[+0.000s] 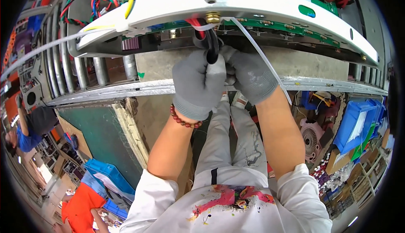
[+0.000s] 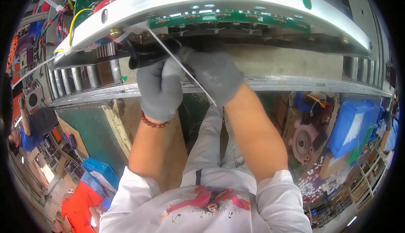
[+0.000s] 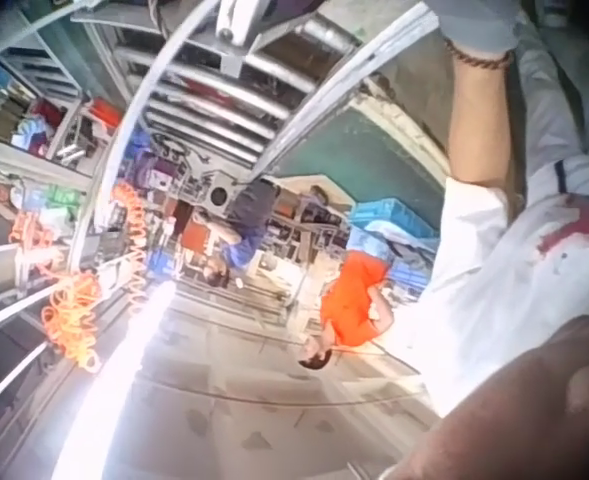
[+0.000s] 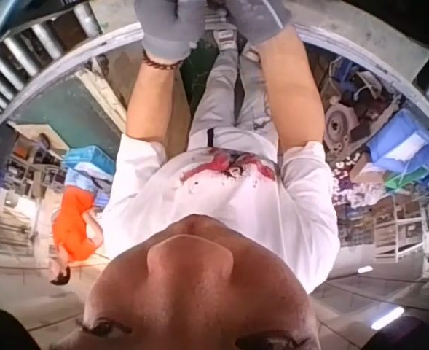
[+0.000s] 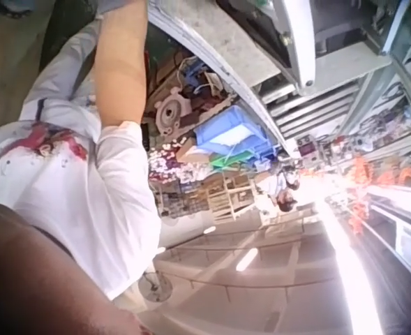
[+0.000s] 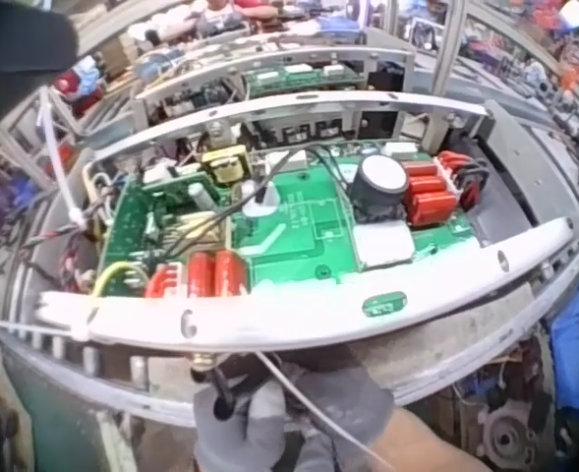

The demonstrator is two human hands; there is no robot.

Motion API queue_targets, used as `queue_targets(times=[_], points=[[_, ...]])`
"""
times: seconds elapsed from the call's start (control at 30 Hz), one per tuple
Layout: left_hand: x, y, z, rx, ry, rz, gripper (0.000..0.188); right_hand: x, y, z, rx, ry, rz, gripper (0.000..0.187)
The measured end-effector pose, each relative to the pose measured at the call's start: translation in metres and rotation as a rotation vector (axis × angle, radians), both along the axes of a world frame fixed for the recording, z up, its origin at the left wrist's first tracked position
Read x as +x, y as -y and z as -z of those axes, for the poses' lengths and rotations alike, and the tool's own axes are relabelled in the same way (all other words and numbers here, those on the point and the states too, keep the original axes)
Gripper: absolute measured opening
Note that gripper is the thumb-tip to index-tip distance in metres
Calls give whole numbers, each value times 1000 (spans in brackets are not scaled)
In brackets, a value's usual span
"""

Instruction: Securing internal wiring with zip ties inside electronic inverter chassis on a workshop assembly line.

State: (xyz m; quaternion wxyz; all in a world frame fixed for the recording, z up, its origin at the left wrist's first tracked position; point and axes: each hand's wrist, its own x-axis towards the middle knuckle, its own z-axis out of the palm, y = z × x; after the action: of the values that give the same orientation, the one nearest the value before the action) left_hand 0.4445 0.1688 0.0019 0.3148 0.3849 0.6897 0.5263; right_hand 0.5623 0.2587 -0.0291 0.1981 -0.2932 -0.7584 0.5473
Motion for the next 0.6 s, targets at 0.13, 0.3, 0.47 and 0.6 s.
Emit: queue_targets(times=[0.13,0.3,0.47,0.6], points=[[-1,4,-3,-112,-65,21,13,5,7,0,-686,-73,80,20],[-25,27,-31,-5,-570,-1,25,3,15,4,-565,-103,58,22],[-42,6,-19,-64,-1114,6,46,-6,14,9,-142,-105,-16,27],[-54,-13,4,15,-931,165,29,-7,8,7,-54,-13,54,23]])
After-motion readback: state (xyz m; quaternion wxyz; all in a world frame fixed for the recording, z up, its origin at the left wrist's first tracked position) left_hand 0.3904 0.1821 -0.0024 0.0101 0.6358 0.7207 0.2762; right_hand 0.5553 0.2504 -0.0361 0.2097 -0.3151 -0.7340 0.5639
